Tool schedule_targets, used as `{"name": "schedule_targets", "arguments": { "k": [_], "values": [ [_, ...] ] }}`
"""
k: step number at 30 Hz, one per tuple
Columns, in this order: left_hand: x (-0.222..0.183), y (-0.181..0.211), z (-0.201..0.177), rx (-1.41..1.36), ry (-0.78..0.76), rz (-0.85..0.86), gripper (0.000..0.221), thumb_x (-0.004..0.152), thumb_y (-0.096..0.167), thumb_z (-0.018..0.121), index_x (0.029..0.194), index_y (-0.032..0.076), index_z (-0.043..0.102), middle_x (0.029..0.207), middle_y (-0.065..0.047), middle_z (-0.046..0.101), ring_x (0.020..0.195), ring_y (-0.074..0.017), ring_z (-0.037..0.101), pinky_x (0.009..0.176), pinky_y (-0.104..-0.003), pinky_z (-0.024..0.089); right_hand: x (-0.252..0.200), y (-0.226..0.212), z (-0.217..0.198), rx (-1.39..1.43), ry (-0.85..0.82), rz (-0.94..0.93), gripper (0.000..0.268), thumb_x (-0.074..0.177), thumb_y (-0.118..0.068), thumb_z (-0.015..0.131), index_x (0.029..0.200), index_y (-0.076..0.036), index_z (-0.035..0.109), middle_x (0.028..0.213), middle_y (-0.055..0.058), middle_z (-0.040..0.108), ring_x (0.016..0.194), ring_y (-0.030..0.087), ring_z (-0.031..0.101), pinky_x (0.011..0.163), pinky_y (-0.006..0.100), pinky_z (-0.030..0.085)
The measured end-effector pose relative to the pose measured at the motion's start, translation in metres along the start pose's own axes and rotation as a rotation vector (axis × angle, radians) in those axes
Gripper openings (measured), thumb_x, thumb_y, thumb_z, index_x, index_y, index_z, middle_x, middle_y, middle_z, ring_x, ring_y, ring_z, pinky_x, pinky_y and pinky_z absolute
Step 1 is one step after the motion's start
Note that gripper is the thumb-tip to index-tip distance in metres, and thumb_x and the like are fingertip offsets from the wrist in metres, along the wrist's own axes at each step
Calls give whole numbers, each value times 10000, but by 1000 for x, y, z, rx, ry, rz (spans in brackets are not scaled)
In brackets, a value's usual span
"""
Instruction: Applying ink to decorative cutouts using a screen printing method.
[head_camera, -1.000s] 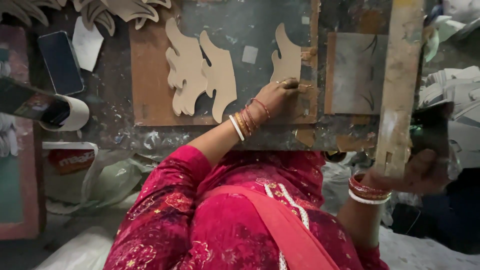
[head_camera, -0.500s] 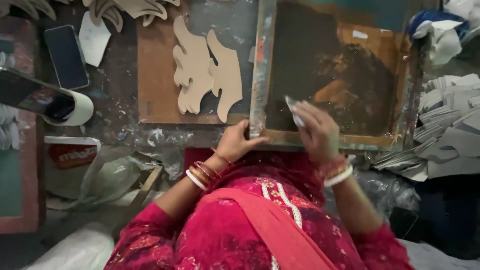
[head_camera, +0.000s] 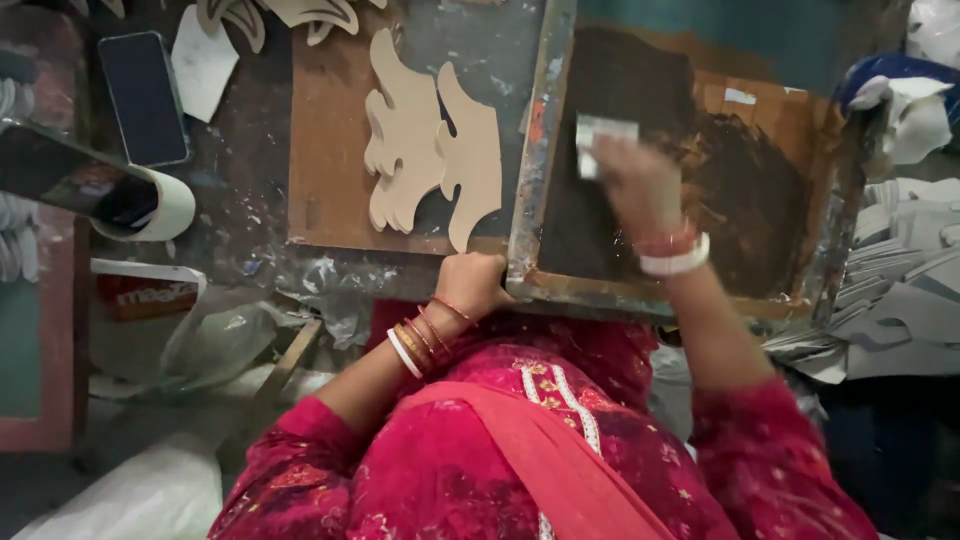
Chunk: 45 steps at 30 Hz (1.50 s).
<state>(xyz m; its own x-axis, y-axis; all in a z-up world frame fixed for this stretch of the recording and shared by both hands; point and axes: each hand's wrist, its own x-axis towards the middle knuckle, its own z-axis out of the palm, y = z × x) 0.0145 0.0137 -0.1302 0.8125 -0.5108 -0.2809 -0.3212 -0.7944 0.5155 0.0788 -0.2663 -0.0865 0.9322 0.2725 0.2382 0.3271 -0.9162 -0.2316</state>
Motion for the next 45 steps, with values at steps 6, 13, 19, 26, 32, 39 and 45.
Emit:
{"name": "schedule_targets", "arguments": {
  "k": [6,13,19,26,32,39,45],
  "values": [
    [-7,20,-37,-129,52,-4,518,596,608,833,794,131,791,696,-173,711,671,-385,701,622,-483,555,-104,-96,-51,188,-17,78,444,813,27,654,1215,-140,741,1242,98,731,1117,302,721,939,399,576],
    [-36,72,-96,-795,-125,352,541,699,427,934,993,25,723,869,-99,748,799,-187,726,747,-324,598,-145,-88,-68,345,539,115,188,999,14,668,1178,-28,709,1287,155,706,1181,359,713,1059,456,580],
    [83,52,-21,-961,50,345,664,860,276,829,1430,16,611,1336,-145,693,1034,-171,724,883,-309,618,-231,10,-78,467,1135,247,174,1081,-58,614,1239,-33,682,1105,170,732,872,255,689,783,437,573],
    [241,21,32,-1047,172,-160,505,802,297,783,1194,19,628,1042,-210,779,839,-273,766,722,-378,604,-263,46,-106,-775,913,164,428,1141,-223,625,1479,-2,483,1412,273,482,1108,285,661,900,476,576],
    [186,-54,-86,-1047,854,106,296,902,244,743,1015,-29,727,852,-161,749,726,-223,723,675,-358,577,-267,66,-81,-123,1345,386,370,1165,-205,583,1449,6,474,1378,196,577,1060,294,571,923,494,516],
    [51,-23,-44,338,288,189,313,948,287,690,1153,51,712,1119,-166,668,1060,-311,651,1029,-427,490,-270,56,-79,-171,1243,381,324,1141,-219,520,1381,-2,540,1165,117,605,924,173,540,739,398,433],
    [119,28,11,-1,333,512,390,877,165,636,1256,155,724,1380,-74,646,1343,-246,551,1223,-489,268,-273,52,-82,-229,1225,503,192,1151,-188,510,1263,-33,533,1142,139,522,981,240,492,890,435,476]
  ]
}}
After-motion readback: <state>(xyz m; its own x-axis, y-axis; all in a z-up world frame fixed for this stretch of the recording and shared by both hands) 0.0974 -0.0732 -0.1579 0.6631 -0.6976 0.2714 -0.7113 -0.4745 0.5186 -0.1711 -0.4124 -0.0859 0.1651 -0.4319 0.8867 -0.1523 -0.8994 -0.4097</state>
